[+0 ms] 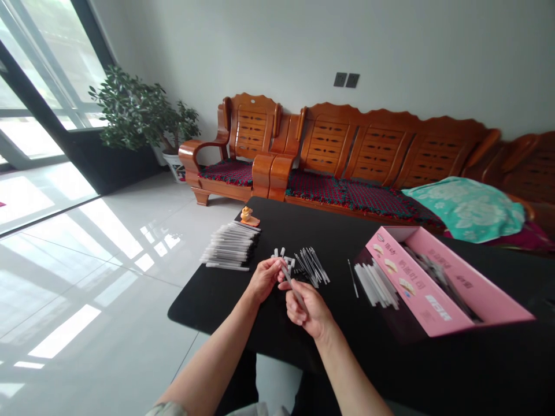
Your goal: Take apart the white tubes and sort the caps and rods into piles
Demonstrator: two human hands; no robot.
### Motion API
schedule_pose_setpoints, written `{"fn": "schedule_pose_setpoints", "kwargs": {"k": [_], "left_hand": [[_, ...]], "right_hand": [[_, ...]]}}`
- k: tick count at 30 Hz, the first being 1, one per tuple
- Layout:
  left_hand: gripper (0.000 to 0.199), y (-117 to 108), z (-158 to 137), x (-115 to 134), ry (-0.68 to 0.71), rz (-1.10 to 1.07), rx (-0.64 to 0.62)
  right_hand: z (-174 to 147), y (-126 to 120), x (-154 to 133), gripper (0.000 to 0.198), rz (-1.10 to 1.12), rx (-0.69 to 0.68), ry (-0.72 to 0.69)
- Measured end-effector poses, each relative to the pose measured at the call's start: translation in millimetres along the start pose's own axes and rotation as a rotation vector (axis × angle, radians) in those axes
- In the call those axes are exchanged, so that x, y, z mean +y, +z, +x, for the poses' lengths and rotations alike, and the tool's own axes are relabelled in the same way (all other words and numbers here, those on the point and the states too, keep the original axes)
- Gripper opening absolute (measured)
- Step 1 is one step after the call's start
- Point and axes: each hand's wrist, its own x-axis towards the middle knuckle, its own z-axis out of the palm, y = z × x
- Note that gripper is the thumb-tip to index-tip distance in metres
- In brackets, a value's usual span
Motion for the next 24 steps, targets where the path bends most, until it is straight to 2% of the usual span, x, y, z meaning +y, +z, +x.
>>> {"fn": "schedule_pose_setpoints", "kwargs": {"k": [2,7,9,11,14,16,17,19,21,24], "left_hand": [[0.03,1.1,-0.4,-0.7,0.001,0.017,0.013],[0.031,3.5,0.5,-2.1,0.038,0.034,0.074],[0.031,2.3,1.4,-1.5,0.047,0.018,0.084],[0.031,0.0,2.0,-0.7,0.041,-0.01,0.075],[0.031,-2.8,1.6,-0.9,0.01,-0.037,0.034],[0.031,-2.3,0.6,-2.1,0.001,-0.024,0.02],[0.031,-1.4,0.1,-2.8,0.005,-0.01,0.023],[0.032,1.0,-0.3,-3.8,0.019,0.02,0.042],[0.033,2.3,0.5,-3.4,0.027,0.048,0.068],[0.034,0.2,4.3,0.2,0.084,0.037,0.187]], "right_hand": [[-1.0,-0.9,2.6,0.042,-0.01,0.049,-0.052],[-0.2,2.5,1.5,0.039,-0.634,0.383,-0.397],[1.0,5.8,-1.4,0.04,-0.721,0.429,-0.427],[1.9,8.3,-4.0,0.043,-0.588,0.332,-0.33],[2.1,7.8,-4.8,0.049,-0.237,0.08,-0.09],[1.8,4.6,-2.9,0.048,-0.136,0.028,-0.041],[1.8,2.6,-1.6,0.046,-0.167,0.052,-0.075],[2.1,-1.5,0.8,0.042,-0.388,0.175,-0.221],[2.5,-4.6,2.9,0.038,-0.746,0.322,-0.379],[1.5,-6.4,6.9,0.035,-1.201,0.438,-0.473]]}}
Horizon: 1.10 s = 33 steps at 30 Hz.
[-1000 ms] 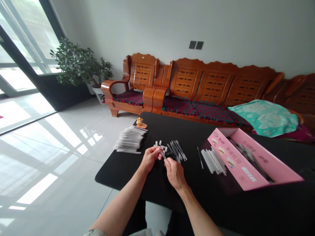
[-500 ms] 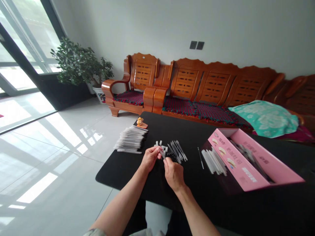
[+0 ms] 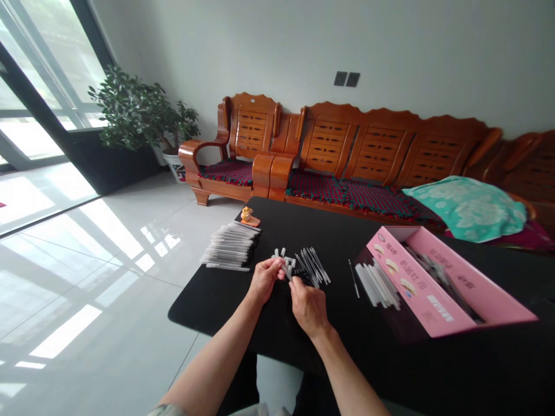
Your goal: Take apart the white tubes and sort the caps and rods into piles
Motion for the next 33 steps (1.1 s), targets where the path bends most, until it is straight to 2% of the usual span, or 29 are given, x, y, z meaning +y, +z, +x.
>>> {"fn": "schedule_pose_setpoints", "kwargs": {"k": [3,5,7,9,13,18,23,26,28,30,33], "left_hand": [[0.034,-2.8,3.9,2.4,0.074,-0.007,0.113],[0.035,-2.4,3.2,1.8,0.089,0.064,0.088],[0.037,-0.7,0.2,0.2,0.114,0.18,0.071],[0.039,0.3,-3.1,-0.7,0.166,0.322,0.134],[0.035,-4.7,-4.6,-1.2,0.24,0.644,0.337],[0.031,-12.1,0.4,-6.5,0.218,0.77,0.357],[0.026,-10.6,0.4,-5.1,0.24,0.786,0.361],[0.022,-8.9,-0.7,-2.6,0.232,0.777,0.359],[0.02,-8.7,-0.7,-2.5,0.24,0.76,0.367],[0.02,-9.2,-0.3,-3.6,0.257,0.728,0.381],[0.019,-10.1,0.1,-5.8,0.275,0.677,0.394]], "right_hand": [[-6.1,0.4,1.2,0.037,-0.118,-0.029,-0.019],[-9.7,-2.7,4.0,0.039,-0.061,-0.016,0.014],[-11.2,-9.8,11.1,0.041,-0.02,0.037,0.07],[-10.8,-20.9,25.1,0.042,-0.075,0.118,0.131],[-9.6,-52.8,73.4,0.032,-0.38,0.339,0.279],[-8.0,-96.9,145.7,0.033,-0.759,0.547,0.31],[0.7,-126.4,191.2,0.025,-0.917,0.53,0.272],[8.6,-132.6,197.1,0.027,-0.929,0.511,0.256],[14.7,-128.8,189.9,0.027,-0.912,0.521,0.212],[20.9,-116.2,173.8,0.026,-0.844,0.546,0.134],[27.0,-81.9,138.6,0.026,-0.668,0.574,0.025]]}}
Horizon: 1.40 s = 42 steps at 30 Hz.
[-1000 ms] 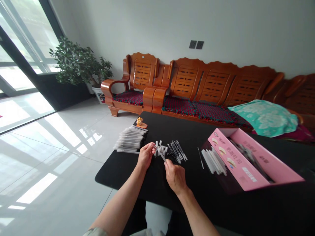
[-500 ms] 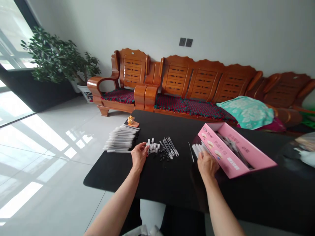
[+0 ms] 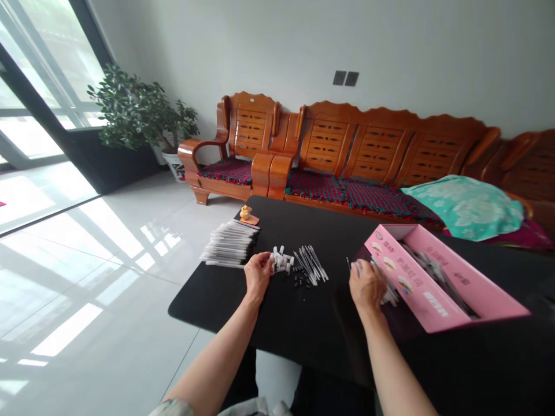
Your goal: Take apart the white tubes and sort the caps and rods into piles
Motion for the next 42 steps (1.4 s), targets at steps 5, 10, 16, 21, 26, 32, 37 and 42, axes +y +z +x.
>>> {"fn": "schedule_pose_setpoints", "kwargs": {"k": [5,10,16,21,26,32,37,42], "left_hand": [[0.018,-1.0,-1.9,-1.0,0.009,0.007,-0.032],[0.011,-20.6,-3.4,4.8,0.182,0.191,-0.074],[0.026,-79.1,1.1,7.9,0.375,0.759,-0.075],[0.026,-104.8,1.9,2.1,0.405,0.948,-0.167],[0.024,-102.0,-2.7,0.8,0.433,0.914,-0.244],[0.021,-98.6,-4.2,7.1,0.433,0.898,-0.293],[0.02,-83.2,-7.1,22.7,0.445,0.833,-0.349],[0.022,-46.2,-13.4,39.4,0.536,0.642,-0.485]], "right_hand": [[-24.5,5.9,-70.3,0.028,0.209,0.04,-0.073],[-35.1,6.5,-76.7,0.027,0.246,0.015,-0.131],[-34.0,8.0,-74.0,0.027,0.28,0.005,-0.099],[-35.0,8.0,-77.9,0.028,0.289,0.014,-0.103],[-36.2,6.8,-76.4,0.028,0.285,0.015,-0.104],[-36.7,6.0,-78.0,0.029,0.31,0.005,-0.117],[-41.1,3.5,-91.6,0.025,0.392,0.039,-0.241],[-45.2,0.6,-104.6,0.023,0.47,0.002,-0.398]]}}
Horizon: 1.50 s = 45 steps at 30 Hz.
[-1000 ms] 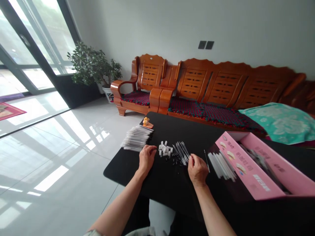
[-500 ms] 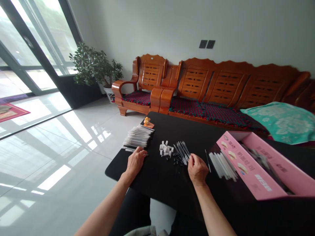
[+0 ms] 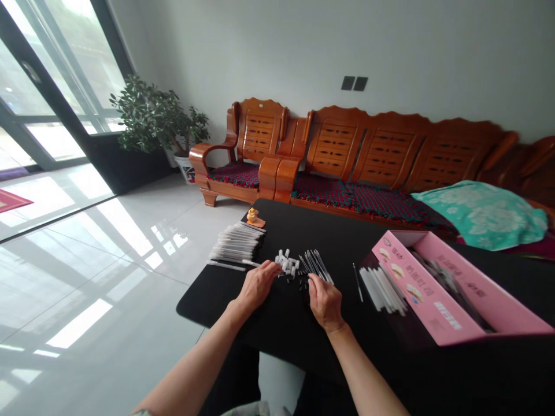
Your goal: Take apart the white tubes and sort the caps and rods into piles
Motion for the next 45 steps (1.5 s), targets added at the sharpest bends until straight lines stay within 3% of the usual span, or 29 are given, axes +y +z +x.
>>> {"fn": "schedule_pose_setpoints", "kwargs": {"k": [5,11,13,16,19,21,24,31,45], "left_hand": [[0.021,30.3,17.9,20.8,0.159,-0.16,-0.015],[0.025,53.2,18.5,26.1,0.226,-0.325,0.036],[0.022,54.8,16.7,24.1,0.149,-0.382,0.142],[0.019,55.4,17.1,17.9,-0.107,-0.538,0.273],[0.033,56.3,21.5,10.6,-0.303,-0.884,0.165],[0.039,57.1,24.7,6.7,-0.356,-1.102,0.096],[0.039,58.0,27.4,3.4,-0.401,-1.251,0.103],[0.038,58.5,26.5,1.0,-0.42,-1.293,0.124],[0.041,64.9,26.5,-2.5,-0.465,-1.243,0.157]], "right_hand": [[0.9,-1.7,-3.1,0.023,0.031,-0.082,-0.017],[1.0,-0.6,-2.9,0.02,0.007,-0.1,0.018],[0.5,0.1,-1.8,0.018,-0.004,-0.055,0.033],[0.7,-0.4,-1.0,0.014,-0.018,0.036,0.05],[2.3,-2.1,-3.4,0.012,-0.019,0.061,0.018],[3.5,-2.9,-6.0,0.011,-0.008,0.03,-0.025],[4.4,-2.8,-8.7,0.012,0.018,-0.017,-0.057],[2.3,0.3,-7.2,0.016,0.014,-0.083,-0.06],[2.8,0.6,-7.8,0.016,0.049,-0.089,-0.045]]}}
